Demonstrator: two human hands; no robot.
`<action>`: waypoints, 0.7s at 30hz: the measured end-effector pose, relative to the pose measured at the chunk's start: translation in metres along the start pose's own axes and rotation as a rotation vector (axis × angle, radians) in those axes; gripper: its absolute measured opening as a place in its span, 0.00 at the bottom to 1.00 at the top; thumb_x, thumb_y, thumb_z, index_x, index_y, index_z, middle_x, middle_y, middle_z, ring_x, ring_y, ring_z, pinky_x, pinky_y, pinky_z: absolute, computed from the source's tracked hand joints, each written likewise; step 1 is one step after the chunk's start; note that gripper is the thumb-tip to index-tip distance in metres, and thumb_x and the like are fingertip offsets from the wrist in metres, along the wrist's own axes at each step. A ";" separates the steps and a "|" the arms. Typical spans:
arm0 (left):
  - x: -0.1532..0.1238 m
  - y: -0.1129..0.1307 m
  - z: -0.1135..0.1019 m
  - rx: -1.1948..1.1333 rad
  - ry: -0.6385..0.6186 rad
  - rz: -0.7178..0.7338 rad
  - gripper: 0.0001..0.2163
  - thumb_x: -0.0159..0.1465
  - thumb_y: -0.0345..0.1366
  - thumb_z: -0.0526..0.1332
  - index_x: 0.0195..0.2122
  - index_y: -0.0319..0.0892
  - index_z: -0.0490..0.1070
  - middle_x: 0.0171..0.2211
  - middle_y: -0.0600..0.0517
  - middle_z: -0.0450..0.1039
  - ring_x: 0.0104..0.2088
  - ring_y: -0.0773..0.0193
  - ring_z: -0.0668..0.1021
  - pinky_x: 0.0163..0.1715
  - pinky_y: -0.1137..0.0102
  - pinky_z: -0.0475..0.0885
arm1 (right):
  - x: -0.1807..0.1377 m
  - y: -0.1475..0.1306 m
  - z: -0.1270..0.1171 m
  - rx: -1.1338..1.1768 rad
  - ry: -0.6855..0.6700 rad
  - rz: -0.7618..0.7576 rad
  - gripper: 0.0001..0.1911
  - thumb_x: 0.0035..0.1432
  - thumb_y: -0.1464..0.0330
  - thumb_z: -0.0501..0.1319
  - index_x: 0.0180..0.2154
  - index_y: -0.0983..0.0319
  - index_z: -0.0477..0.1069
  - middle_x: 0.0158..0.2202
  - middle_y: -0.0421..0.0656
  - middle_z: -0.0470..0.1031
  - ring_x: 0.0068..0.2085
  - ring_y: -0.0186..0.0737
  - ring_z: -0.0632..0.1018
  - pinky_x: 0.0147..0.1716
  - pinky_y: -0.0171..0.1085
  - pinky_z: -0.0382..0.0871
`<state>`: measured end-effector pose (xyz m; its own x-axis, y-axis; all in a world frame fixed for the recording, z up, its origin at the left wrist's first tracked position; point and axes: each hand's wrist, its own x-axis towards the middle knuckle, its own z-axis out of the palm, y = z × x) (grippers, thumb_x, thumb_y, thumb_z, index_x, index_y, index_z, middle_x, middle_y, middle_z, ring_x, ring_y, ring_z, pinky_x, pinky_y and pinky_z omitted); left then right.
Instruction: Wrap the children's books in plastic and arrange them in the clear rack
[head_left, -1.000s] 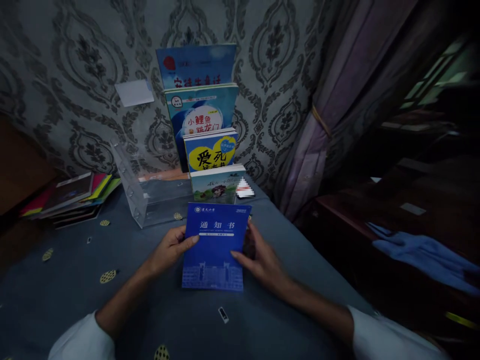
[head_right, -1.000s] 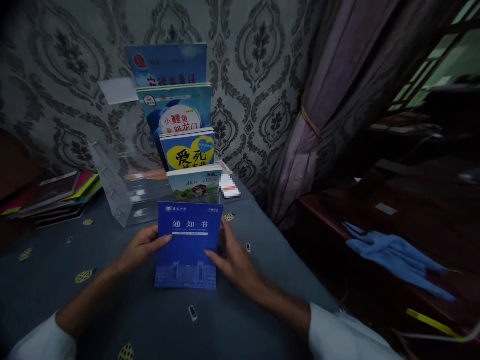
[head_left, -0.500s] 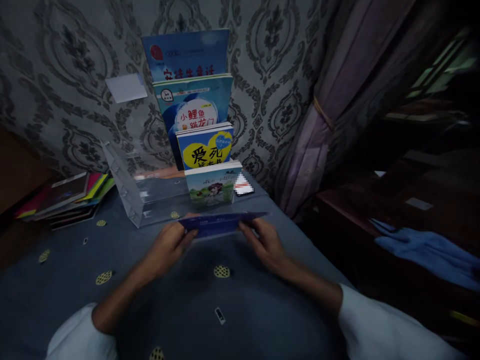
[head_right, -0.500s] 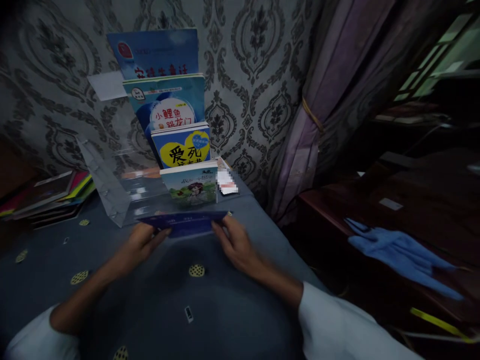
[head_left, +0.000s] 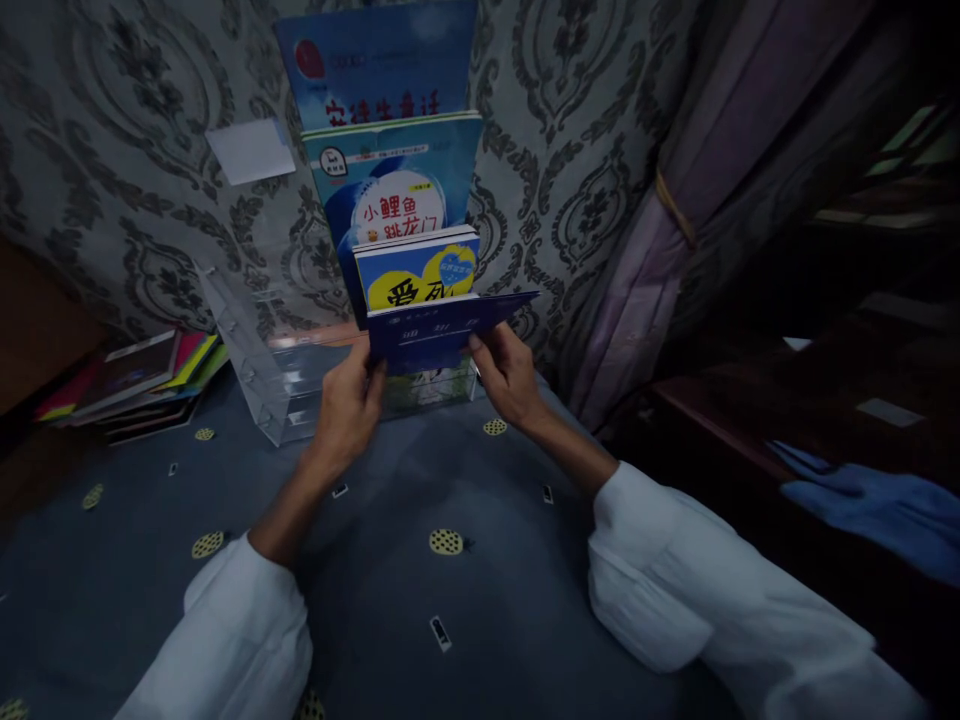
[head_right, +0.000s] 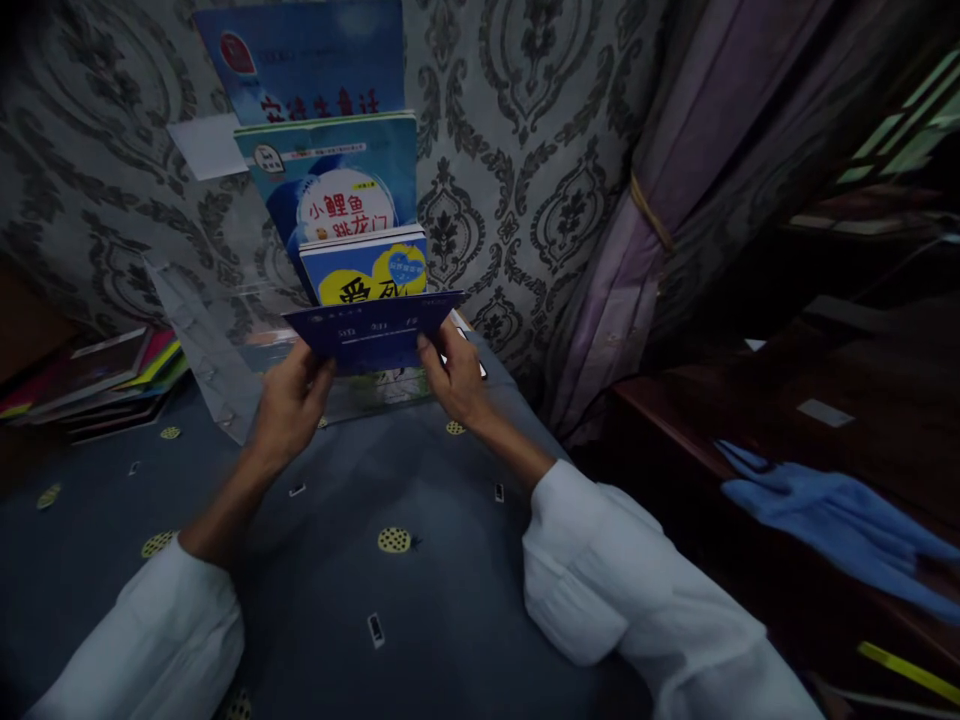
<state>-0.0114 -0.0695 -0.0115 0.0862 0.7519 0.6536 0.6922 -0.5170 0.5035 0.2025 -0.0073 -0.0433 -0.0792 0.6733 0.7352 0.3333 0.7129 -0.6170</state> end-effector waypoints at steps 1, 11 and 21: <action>0.000 -0.002 0.002 0.005 0.003 -0.009 0.12 0.69 0.33 0.53 0.52 0.42 0.70 0.40 0.49 0.78 0.42 0.59 0.80 0.44 0.69 0.72 | 0.000 0.003 0.001 0.008 -0.005 -0.001 0.22 0.69 0.49 0.48 0.48 0.58 0.69 0.37 0.45 0.76 0.37 0.47 0.78 0.41 0.49 0.76; -0.003 -0.027 0.016 0.118 -0.101 -0.089 0.10 0.70 0.33 0.52 0.50 0.43 0.69 0.36 0.49 0.77 0.38 0.56 0.79 0.39 0.68 0.71 | -0.005 0.022 0.007 -0.074 -0.069 0.024 0.19 0.69 0.52 0.49 0.43 0.58 0.70 0.33 0.44 0.73 0.34 0.44 0.76 0.36 0.44 0.75; -0.007 -0.032 0.017 0.354 -0.230 -0.185 0.09 0.72 0.33 0.53 0.48 0.40 0.70 0.36 0.46 0.78 0.37 0.52 0.81 0.40 0.63 0.71 | -0.008 0.035 0.009 -0.315 -0.031 0.044 0.10 0.62 0.61 0.57 0.30 0.57 0.65 0.31 0.44 0.72 0.33 0.45 0.74 0.31 0.42 0.71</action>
<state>-0.0217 -0.0510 -0.0414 0.0668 0.9103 0.4085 0.9097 -0.2238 0.3500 0.2062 0.0135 -0.0732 -0.0852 0.7114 0.6976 0.6109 0.5904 -0.5275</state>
